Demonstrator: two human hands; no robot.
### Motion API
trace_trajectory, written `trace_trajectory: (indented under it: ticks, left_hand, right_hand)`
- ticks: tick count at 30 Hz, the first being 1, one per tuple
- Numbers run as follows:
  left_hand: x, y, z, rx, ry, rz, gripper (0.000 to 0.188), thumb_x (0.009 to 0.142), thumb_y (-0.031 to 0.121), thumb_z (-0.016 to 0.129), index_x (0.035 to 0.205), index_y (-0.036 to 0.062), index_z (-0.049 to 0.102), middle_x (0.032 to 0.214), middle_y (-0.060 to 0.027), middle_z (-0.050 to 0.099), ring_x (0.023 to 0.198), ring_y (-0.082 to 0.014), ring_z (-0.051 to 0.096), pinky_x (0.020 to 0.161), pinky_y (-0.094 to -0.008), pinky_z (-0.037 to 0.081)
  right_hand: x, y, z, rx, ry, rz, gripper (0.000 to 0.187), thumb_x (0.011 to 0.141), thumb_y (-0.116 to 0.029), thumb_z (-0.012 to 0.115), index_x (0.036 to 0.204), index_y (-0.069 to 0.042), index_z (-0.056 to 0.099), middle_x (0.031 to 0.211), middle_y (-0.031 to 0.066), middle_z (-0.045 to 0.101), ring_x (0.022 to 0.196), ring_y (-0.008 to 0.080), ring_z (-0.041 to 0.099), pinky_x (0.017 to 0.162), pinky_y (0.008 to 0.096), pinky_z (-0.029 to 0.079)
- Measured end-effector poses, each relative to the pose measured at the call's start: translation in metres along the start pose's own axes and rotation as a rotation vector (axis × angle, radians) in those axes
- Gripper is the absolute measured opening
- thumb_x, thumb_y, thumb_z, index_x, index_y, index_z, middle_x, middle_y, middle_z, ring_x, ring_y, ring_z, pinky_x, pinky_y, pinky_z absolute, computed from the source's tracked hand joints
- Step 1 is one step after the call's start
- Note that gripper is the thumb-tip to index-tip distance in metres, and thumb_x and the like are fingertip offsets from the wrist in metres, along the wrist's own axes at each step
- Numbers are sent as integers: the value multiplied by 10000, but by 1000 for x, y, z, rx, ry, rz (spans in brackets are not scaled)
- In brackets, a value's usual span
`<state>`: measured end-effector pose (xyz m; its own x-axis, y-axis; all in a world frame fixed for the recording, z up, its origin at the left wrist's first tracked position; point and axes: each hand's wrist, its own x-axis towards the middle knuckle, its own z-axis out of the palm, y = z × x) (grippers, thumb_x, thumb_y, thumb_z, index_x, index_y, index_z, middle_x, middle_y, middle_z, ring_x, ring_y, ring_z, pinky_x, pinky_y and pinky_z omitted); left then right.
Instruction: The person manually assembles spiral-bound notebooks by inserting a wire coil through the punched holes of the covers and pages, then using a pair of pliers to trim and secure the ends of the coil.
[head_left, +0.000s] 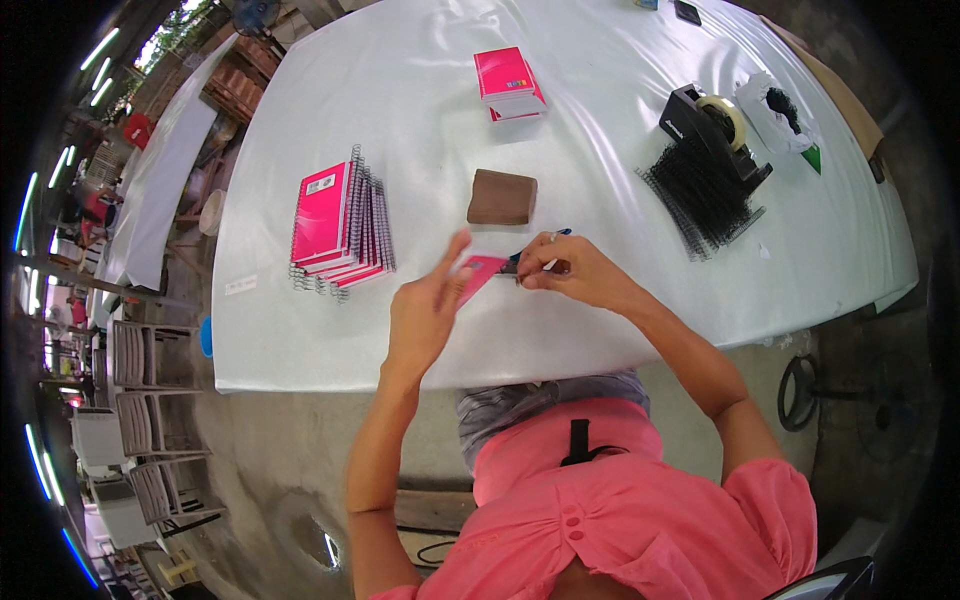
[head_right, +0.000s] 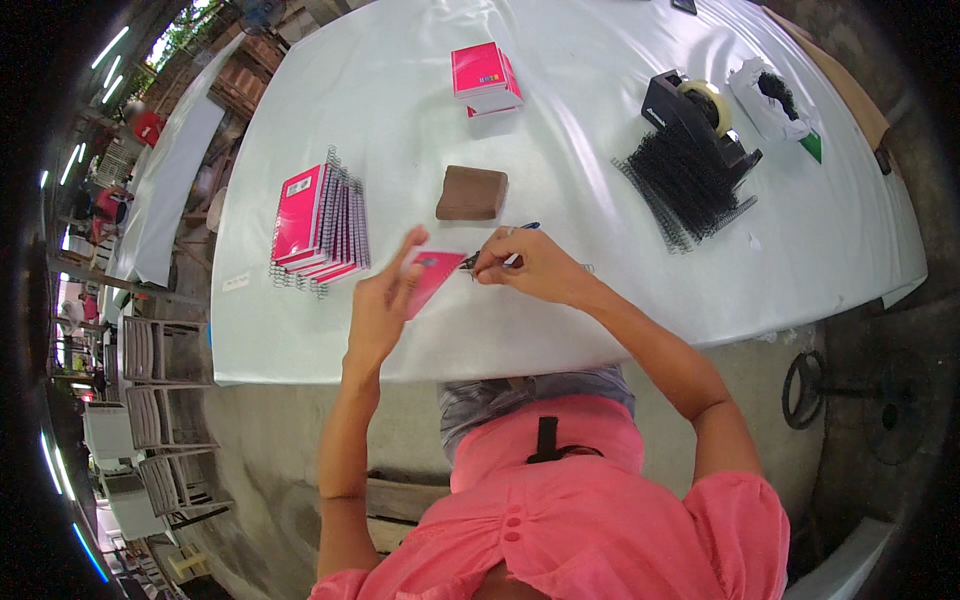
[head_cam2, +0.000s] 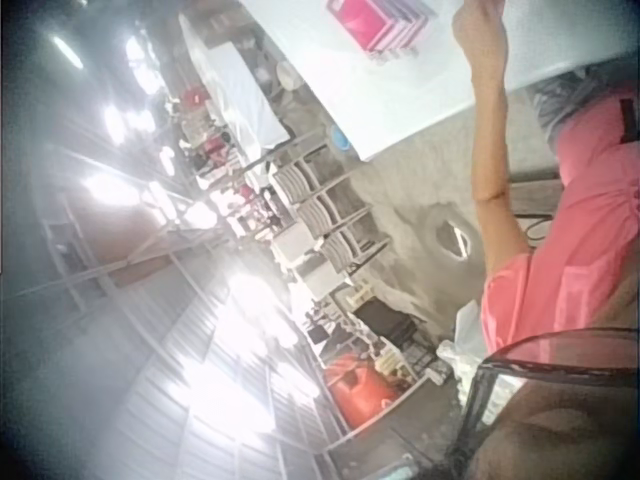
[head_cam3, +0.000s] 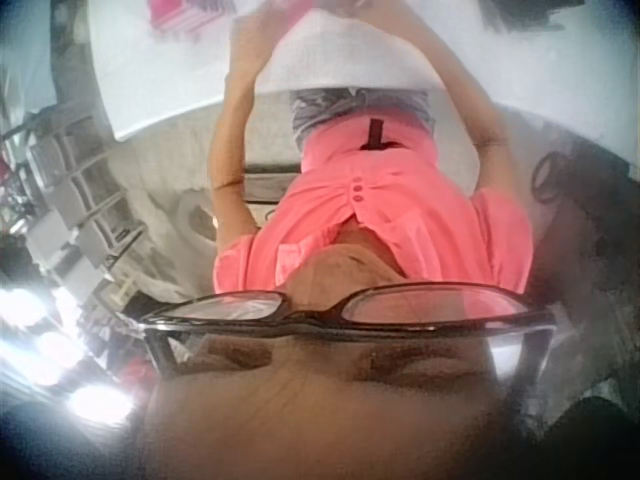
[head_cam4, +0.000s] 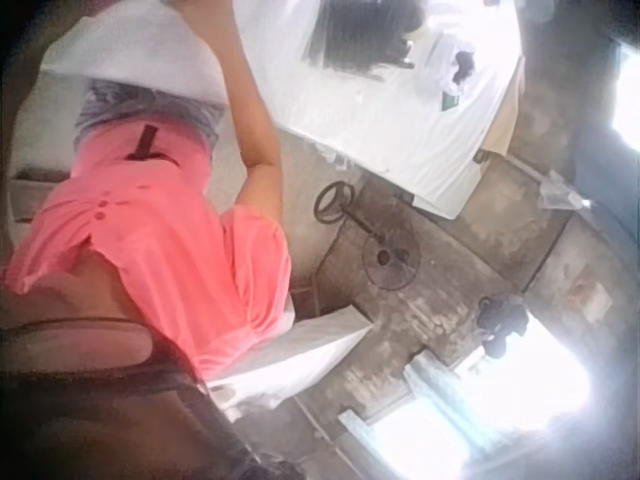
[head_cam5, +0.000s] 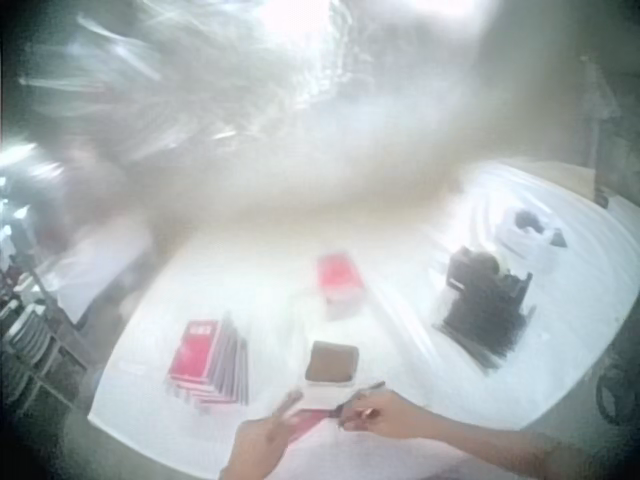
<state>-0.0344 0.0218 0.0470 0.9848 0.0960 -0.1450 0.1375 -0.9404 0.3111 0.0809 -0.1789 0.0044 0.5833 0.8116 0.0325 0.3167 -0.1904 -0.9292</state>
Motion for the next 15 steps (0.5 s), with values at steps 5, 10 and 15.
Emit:
trace_trajectory:
  ticks: [5,10,15]
  left_hand:
    - [-3,-3,28,-1585,586,125,591,1019,404,422,1436,-10,357,1476,-88,393,1284,-202,462,1073,-343,376]
    - [-21,-20,49,-1397,823,8,756,951,523,493,1498,57,257,1505,-93,357,1378,-244,340,1124,-409,276]
    - [-50,12,-8,87,455,178,912,752,286,743,1479,-1,273,1533,-169,301,1439,-437,145,1135,-563,155]
  right_hand:
    - [-8,-26,45,508,37,-178,108,845,-23,679,950,-4,696,1083,99,620,1019,203,608,843,365,521]
    - [-11,-34,36,-155,179,-322,83,814,-35,670,895,-22,686,1120,86,602,1050,217,573,821,373,492]
    - [-12,-15,42,-838,74,-601,100,799,-87,597,869,-57,663,1068,67,602,1020,209,554,836,358,444]
